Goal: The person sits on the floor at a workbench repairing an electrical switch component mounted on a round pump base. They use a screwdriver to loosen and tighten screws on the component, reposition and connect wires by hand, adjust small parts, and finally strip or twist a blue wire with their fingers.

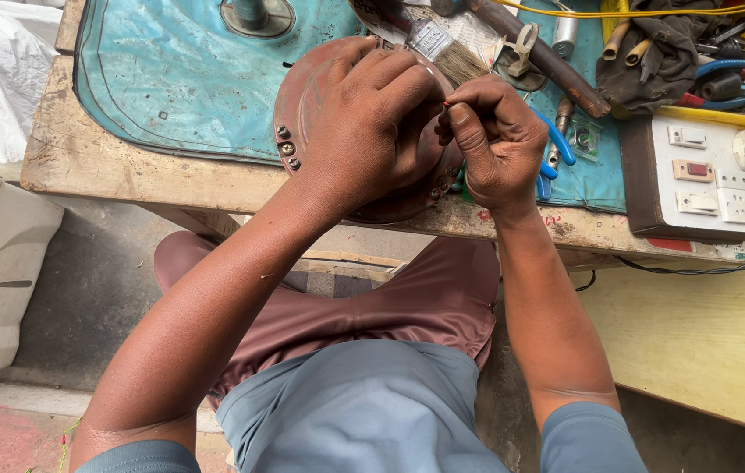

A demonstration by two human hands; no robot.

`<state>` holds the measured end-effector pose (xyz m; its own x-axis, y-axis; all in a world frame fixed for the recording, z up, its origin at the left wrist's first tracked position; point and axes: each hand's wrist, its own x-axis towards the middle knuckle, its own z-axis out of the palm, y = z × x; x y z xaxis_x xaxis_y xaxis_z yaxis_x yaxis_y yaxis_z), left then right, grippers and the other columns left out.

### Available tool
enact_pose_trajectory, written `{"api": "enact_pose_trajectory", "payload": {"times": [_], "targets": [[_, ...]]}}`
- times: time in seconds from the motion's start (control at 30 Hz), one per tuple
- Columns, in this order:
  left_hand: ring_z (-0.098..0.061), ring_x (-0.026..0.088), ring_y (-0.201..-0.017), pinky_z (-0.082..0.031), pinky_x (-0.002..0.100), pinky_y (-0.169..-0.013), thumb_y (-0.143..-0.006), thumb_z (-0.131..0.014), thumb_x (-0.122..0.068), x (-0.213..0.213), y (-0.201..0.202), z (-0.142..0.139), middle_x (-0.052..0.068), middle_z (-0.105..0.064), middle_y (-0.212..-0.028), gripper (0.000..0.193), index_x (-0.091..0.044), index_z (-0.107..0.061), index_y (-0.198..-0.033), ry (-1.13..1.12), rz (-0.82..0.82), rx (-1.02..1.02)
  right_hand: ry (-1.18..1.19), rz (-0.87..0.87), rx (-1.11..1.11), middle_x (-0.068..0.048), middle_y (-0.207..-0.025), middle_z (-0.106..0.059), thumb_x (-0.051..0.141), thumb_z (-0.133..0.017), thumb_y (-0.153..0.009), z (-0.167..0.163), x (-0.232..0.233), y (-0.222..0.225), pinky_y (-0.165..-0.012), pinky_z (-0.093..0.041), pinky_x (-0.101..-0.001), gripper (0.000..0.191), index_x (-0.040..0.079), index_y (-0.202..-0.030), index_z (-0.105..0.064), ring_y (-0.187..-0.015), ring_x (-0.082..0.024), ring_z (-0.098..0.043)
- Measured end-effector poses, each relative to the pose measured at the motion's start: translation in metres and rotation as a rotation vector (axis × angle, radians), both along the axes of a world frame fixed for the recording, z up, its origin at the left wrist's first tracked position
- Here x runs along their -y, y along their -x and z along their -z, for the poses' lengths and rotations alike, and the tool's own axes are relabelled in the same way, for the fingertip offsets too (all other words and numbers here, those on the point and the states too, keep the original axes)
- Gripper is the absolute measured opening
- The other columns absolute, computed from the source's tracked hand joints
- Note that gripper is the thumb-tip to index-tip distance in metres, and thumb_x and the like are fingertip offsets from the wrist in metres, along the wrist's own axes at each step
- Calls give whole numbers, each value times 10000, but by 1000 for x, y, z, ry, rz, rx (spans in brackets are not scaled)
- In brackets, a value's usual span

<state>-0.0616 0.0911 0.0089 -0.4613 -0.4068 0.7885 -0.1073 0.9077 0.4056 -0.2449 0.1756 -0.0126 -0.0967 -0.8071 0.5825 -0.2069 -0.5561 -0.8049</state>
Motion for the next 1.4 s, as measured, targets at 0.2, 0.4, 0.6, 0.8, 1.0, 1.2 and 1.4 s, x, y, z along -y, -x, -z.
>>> {"api": "enact_pose_trajectory", "payload": {"times": [0.2,0.4,0.6,0.8,1.0,1.2,1.4], "targets": [[-621,305,-1083,-377,526,-1138,-836,-753,-154,0,0,2,73,-631,-1055,238,-88,-607,-1011,18,5,-33,4,36,4,-52,-993,-628,25,-626,-1131,2,0,-5,-744,-532,-220,50,-25,-1137,-621,-805,-78,-619],[-621,301,-1032,-398,517,-1132,-848,-748,-150,0,-1,1,71,-621,-1001,206,-84,-618,-993,8,-3,-4,-91,-111,310,-78,-1048,-689,105,-610,-1086,-1,-4,-3,-820,-561,-254,168,-24,-1181,-660,-876,-103,-658],[-625,296,-1040,-396,515,-1122,-859,-746,-159,-2,-1,0,67,-622,-1001,195,-87,-611,-979,16,8,-20,-65,-40,121,-63,-970,-671,69,-628,-1115,-4,-4,1,-761,-543,-239,102,-22,-1160,-643,-814,-91,-640],[-622,302,-1041,-391,527,-1130,-872,-743,-159,-1,0,0,75,-632,-1025,200,-80,-612,-1001,24,0,-16,-41,20,72,-31,-891,-621,68,-613,-1130,3,0,-4,-681,-477,-194,73,-2,-1119,-598,-740,-51,-569],[-626,301,-1061,-391,519,-1135,-884,-739,-160,-2,1,-1,68,-640,-1058,198,-86,-606,-1012,21,2,-27,21,118,6,-24,-934,-597,77,-602,-1154,-2,2,-17,-711,-468,-190,83,4,-1121,-580,-769,-44,-542],[-617,315,-1012,-397,527,-1107,-823,-745,-164,-1,-3,-3,76,-629,-1001,224,-92,-626,-999,-3,18,-12,-128,-6,262,-49,-998,-643,112,-526,-979,-21,-6,-20,-817,-525,-226,177,6,-1099,-599,-890,-84,-637],[-622,313,-1063,-411,513,-1113,-905,-755,-156,0,-2,0,59,-637,-1056,201,-94,-617,-1037,21,-13,9,32,181,-210,-60,-1068,-615,26,-642,-1128,-18,-6,-18,-748,-517,-218,50,-8,-1148,-612,-859,-92,-610]]}}
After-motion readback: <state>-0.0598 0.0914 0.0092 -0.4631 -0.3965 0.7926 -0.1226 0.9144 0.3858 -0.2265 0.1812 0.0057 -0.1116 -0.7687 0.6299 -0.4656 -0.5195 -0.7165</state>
